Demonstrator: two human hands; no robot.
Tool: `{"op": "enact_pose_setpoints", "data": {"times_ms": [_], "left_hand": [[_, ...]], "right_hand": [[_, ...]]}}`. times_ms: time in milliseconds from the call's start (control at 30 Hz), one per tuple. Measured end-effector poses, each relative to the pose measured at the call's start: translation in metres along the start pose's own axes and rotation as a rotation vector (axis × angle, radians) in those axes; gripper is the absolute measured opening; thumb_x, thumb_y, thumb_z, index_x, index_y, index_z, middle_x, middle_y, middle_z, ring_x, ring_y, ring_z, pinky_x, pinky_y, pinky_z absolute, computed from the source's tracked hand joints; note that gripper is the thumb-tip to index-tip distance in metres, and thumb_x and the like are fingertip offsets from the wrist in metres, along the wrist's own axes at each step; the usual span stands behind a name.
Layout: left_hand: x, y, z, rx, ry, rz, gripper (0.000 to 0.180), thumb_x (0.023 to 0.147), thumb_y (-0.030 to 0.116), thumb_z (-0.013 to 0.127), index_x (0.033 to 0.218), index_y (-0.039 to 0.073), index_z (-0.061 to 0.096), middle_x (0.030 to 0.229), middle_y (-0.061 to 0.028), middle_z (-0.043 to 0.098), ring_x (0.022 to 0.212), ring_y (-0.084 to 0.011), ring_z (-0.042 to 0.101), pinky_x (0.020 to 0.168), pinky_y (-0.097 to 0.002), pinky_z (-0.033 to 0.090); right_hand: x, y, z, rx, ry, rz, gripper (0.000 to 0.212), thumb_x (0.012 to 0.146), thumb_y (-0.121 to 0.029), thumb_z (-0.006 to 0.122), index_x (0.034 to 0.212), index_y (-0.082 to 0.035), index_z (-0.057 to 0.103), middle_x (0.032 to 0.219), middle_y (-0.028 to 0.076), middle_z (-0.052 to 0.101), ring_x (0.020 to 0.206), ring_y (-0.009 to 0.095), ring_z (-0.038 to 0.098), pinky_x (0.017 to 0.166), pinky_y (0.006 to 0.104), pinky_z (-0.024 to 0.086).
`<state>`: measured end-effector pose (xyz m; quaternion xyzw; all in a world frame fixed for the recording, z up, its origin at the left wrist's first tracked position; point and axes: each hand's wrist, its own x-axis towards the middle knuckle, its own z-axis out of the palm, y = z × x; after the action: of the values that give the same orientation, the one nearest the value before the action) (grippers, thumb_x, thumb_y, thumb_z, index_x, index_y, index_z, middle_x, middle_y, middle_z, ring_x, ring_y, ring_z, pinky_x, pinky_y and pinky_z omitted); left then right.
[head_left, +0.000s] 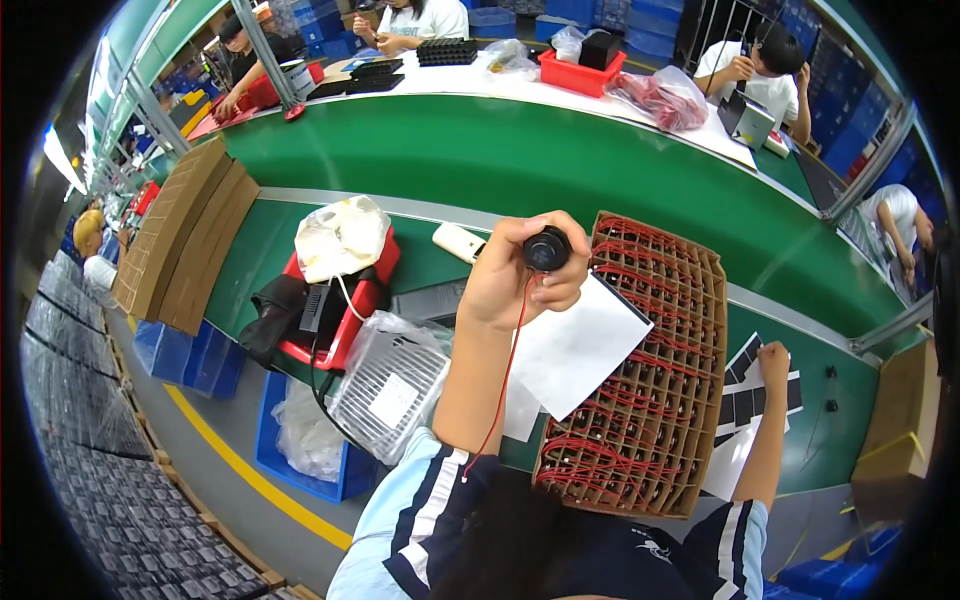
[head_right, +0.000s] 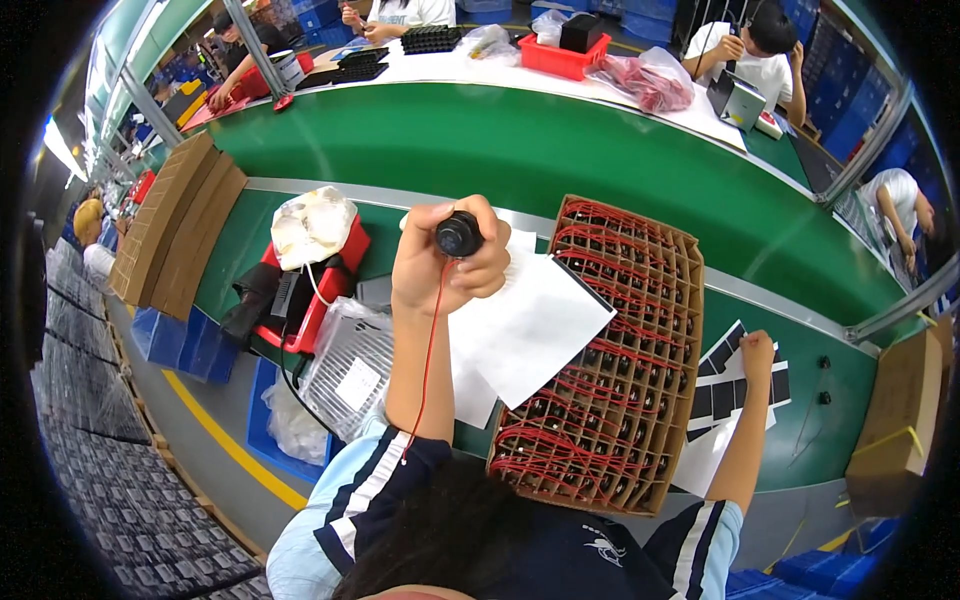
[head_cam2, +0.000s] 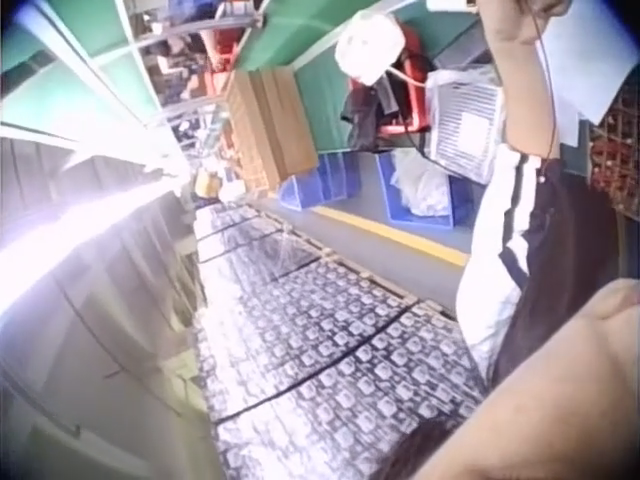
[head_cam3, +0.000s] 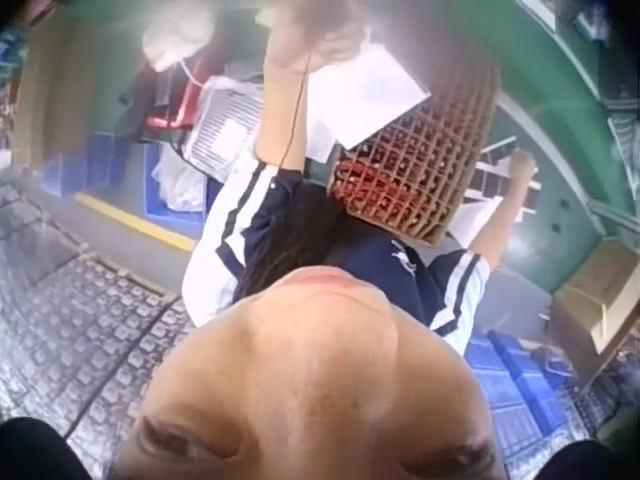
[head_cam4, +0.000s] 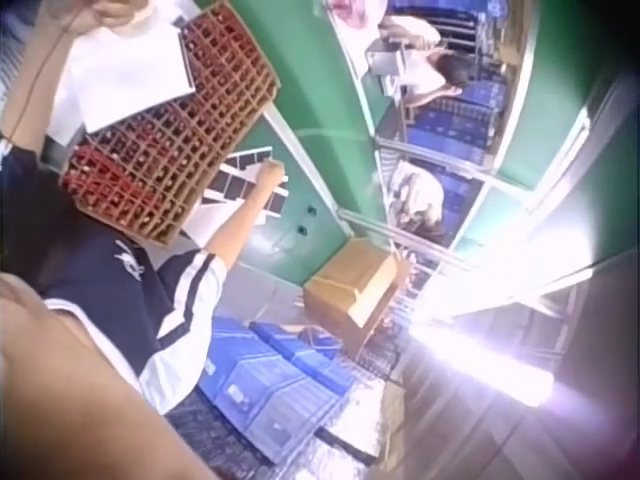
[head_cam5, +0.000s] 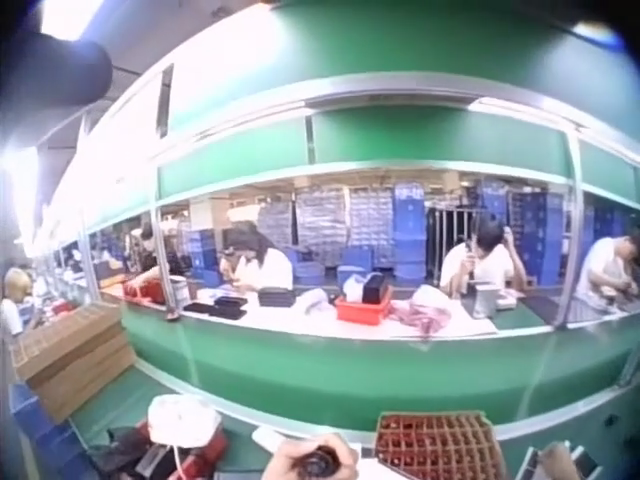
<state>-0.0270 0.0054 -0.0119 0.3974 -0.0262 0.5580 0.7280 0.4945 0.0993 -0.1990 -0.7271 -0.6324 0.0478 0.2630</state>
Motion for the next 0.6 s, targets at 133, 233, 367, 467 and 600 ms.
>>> {"op": "enact_pose_setpoints", "data": {"times_ms": [133,233,367,467,600], "left_hand": [[0.002,-0.002,-0.003,-0.022,-0.019,-0.005,0.039,0.087,0.032,0.030,0.087,-0.003,0.048,0.056,-0.0031,0.034,0.040,-0.0073,0.028,0.035,-0.0210,0.023],[0.005,0.000,0.001,-0.008,0.014,0.035,0.033,0.089,0.026,0.032,0.094,-0.002,0.049,0.053,-0.0047,0.036,0.038,-0.0078,0.029,0.036,-0.0215,0.026],[0.001,0.004,0.011,0.130,0.159,0.028,0.029,0.091,0.027,0.036,0.098,0.001,0.048,0.052,-0.0035,0.037,0.037,-0.0064,0.030,0.035,-0.0193,0.024],[0.004,0.000,0.008,0.241,0.156,0.033,0.032,0.092,0.031,0.036,0.096,0.001,0.048,0.051,-0.0023,0.037,0.037,-0.0060,0.029,0.035,-0.0194,0.023],[0.002,-0.003,0.007,0.216,0.106,0.120,0.040,0.091,0.040,0.035,0.090,0.002,0.049,0.050,-0.0006,0.035,0.036,-0.0054,0.028,0.034,-0.0197,0.022]], "right_hand": [[0.000,0.001,0.002,-0.004,0.041,0.005,0.013,0.068,-0.009,0.063,0.073,-0.003,0.054,0.064,0.012,0.057,0.060,0.022,0.056,0.057,0.0314,0.044],[0.000,-0.001,0.001,0.001,0.040,0.011,0.012,0.068,-0.009,0.063,0.072,-0.002,0.054,0.063,0.012,0.057,0.060,0.022,0.057,0.057,0.0312,0.045],[0.003,-0.005,0.000,0.021,0.007,0.001,0.011,0.069,-0.008,0.062,0.069,-0.002,0.054,0.060,0.011,0.057,0.059,0.022,0.057,0.056,0.0314,0.045],[0.003,0.003,0.000,-0.007,0.000,-0.016,0.011,0.072,-0.009,0.059,0.070,0.000,0.052,0.063,0.014,0.057,0.061,0.026,0.057,0.058,0.0338,0.045],[0.008,0.013,0.009,-0.181,0.008,-0.118,0.012,0.077,-0.009,0.053,0.077,0.002,0.049,0.072,0.020,0.056,0.074,0.036,0.055,0.065,0.0413,0.044]]}}
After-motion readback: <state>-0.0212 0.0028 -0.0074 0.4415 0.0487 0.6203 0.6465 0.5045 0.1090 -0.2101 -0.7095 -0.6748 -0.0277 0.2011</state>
